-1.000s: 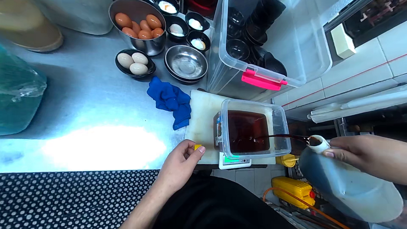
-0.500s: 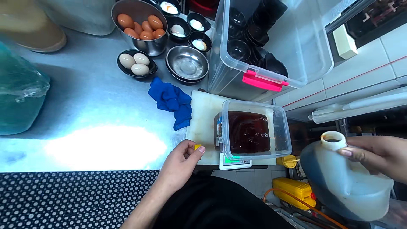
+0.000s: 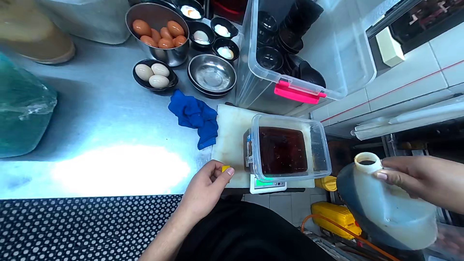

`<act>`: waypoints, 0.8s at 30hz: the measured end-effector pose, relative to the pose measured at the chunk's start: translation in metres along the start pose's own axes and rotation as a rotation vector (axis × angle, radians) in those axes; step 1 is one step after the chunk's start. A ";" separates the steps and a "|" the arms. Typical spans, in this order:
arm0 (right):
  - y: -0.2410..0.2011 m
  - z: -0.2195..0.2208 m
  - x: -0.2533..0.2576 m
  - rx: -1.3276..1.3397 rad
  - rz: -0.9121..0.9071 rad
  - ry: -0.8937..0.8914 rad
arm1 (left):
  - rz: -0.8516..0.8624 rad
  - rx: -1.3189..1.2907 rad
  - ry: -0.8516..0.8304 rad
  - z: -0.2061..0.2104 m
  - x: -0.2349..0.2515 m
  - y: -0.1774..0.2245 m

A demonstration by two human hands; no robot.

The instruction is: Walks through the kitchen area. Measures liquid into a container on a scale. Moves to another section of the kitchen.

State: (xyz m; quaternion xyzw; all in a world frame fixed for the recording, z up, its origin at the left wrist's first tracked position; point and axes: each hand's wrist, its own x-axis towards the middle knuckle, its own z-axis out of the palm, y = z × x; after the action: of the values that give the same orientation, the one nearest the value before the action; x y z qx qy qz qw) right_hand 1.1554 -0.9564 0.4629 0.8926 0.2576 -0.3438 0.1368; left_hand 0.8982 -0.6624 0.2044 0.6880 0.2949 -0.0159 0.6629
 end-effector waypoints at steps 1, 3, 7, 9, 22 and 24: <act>-0.001 0.000 0.001 -0.005 0.002 -0.004 | 0.000 0.002 0.003 0.000 0.000 -0.001; -0.001 0.000 0.002 -0.019 -0.005 -0.002 | 0.000 -0.003 0.006 0.000 -0.001 -0.002; -0.002 0.001 0.005 -0.038 -0.005 -0.001 | 0.005 -0.005 0.007 -0.001 -0.002 -0.002; -0.004 0.002 0.008 -0.052 0.007 -0.018 | 0.009 -0.007 0.011 -0.001 -0.002 -0.002; 0.002 0.002 0.010 -0.042 0.031 -0.060 | 0.003 -0.006 0.005 -0.003 -0.004 -0.006; 0.004 0.000 0.000 0.012 0.027 -0.009 | 0.008 -0.009 0.006 -0.003 -0.005 -0.005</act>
State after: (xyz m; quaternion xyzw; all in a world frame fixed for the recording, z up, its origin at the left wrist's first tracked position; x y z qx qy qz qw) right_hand 1.1576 -0.9592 0.4630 0.8953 0.2427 -0.3474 0.1370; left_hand 0.8913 -0.6622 0.2024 0.6861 0.2943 -0.0099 0.6652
